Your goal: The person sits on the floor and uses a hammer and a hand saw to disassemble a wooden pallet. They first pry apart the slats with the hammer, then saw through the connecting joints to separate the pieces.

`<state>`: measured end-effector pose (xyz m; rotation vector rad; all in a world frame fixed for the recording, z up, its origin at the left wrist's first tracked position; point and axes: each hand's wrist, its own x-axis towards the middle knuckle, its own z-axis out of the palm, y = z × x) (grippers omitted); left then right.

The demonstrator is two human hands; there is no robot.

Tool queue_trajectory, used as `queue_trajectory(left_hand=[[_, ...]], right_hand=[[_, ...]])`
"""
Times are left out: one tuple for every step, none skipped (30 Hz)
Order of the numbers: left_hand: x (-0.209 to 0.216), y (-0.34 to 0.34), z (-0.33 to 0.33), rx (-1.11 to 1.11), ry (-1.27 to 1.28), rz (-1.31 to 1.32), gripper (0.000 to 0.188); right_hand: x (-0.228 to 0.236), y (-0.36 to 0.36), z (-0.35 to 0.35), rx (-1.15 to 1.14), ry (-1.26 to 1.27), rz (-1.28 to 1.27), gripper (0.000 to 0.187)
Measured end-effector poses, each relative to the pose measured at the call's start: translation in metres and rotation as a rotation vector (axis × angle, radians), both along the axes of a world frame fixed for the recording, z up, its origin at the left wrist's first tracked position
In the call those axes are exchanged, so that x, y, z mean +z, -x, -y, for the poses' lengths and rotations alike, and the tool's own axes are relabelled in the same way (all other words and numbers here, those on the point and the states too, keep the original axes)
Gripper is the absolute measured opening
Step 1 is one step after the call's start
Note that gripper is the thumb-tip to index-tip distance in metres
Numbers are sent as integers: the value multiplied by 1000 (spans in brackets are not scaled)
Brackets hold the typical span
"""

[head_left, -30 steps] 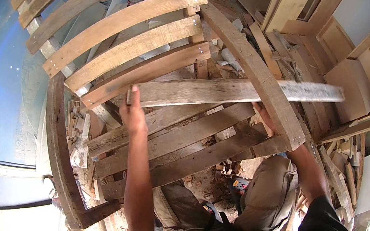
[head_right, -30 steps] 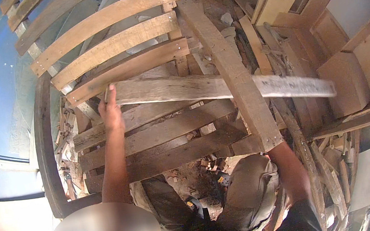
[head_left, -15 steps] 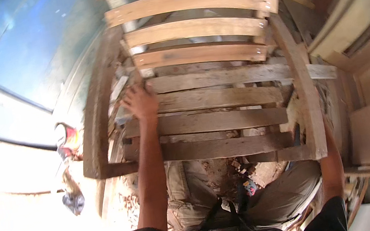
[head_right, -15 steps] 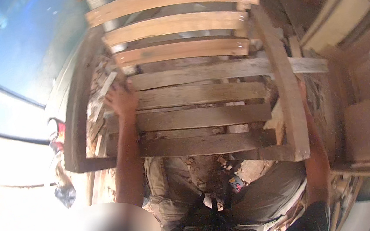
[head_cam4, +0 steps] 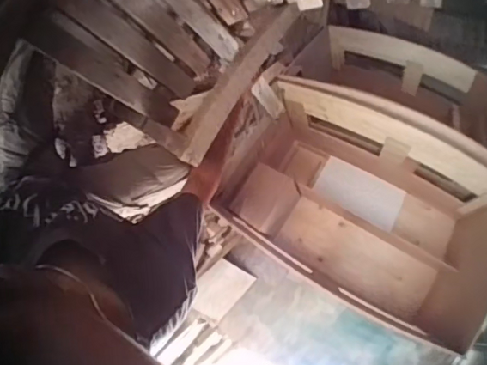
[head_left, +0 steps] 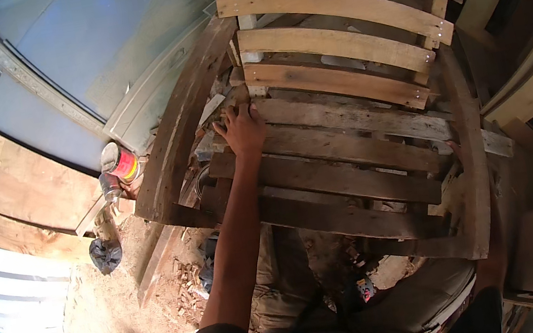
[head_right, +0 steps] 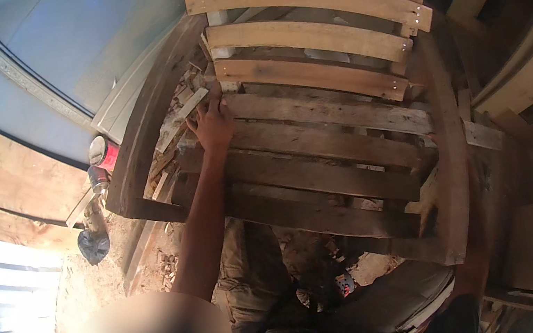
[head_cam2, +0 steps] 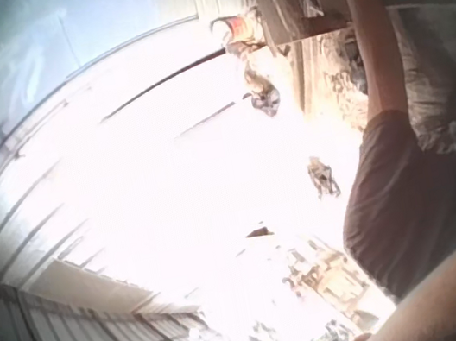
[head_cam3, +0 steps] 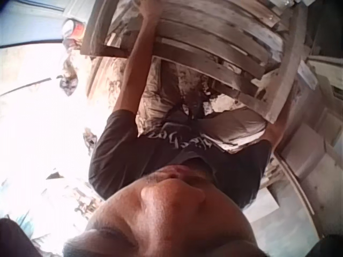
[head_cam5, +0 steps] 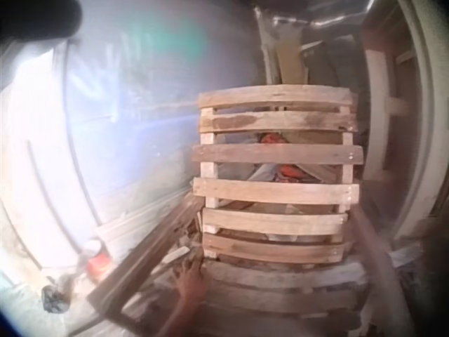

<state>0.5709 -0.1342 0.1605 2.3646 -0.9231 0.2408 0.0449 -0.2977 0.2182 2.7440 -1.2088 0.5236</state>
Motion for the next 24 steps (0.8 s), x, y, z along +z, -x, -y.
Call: queue_trajectory(left_hand=[[-1,1,2,-6,15,16,40],[-3,3,4,-13,30,31,40],[-4,-1,1,-5,41,54,40],[-3,-7,-4,-8,33,18,39],[-2,-11,-2,-14,38,-23,39],[1,-16,-1,-21,44,-64,38],[1,-19,0,-30,61,-82,37],[3,-24,0,-40,78,-100,36],[3,-28,-2,-49,95,-117,34],[6,-25,1,-81,151,-201,35],[9,-26,-2,-106,199,-280,36],[11,-25,-5,-130,246,-359,36],[13,-24,-9,-135,281,-364,35],[15,-26,-13,-139,324,-365,33],[16,-25,-14,-143,367,-366,32],[14,-25,-12,-132,419,-326,32],[10,-26,-11,-117,470,-285,32],[6,-27,-10,-102,521,-244,32],[4,-30,-9,-70,488,-191,33],[4,-33,-9,-38,449,-137,34],[4,-35,-9,-5,410,-82,35],[4,-39,-12,23,392,-107,37],[4,-41,-7,38,385,-139,40],[3,-42,-4,54,378,-170,42]], right_hand=[[-1,2,2,6,18,-6,53],[-1,1,6,11,32,-11,53],[-7,-5,10,28,40,-14,52],[-11,-10,13,52,50,-10,52],[-12,-12,16,63,67,-20,52],[-14,-12,17,72,84,-30,52],[-14,-10,15,71,98,-49,52],[-14,-10,16,78,119,-63,52],[-16,-11,18,81,136,-83,52],[-13,-6,18,74,160,-103,52],[-14,-3,15,73,172,-120,52],[-13,-2,16,74,190,-136,52],[-13,-1,17,72,208,-157,52],[-11,-2,19,76,229,-175,52],[-12,-2,20,77,246,-188,51],[-11,0,20,80,259,-200,51],[-10,-4,19,87,265,-205,51],[-10,-9,19,96,251,-189,51],[-11,-18,21,110,220,-156,51],[-14,-27,21,120,158,-102,51],[-15,-37,21,133,97,-46,51],[-18,-47,24,144,35,10,51],[-21,-47,30,143,61,30,51],[-27,-46,39,142,87,50,51]])
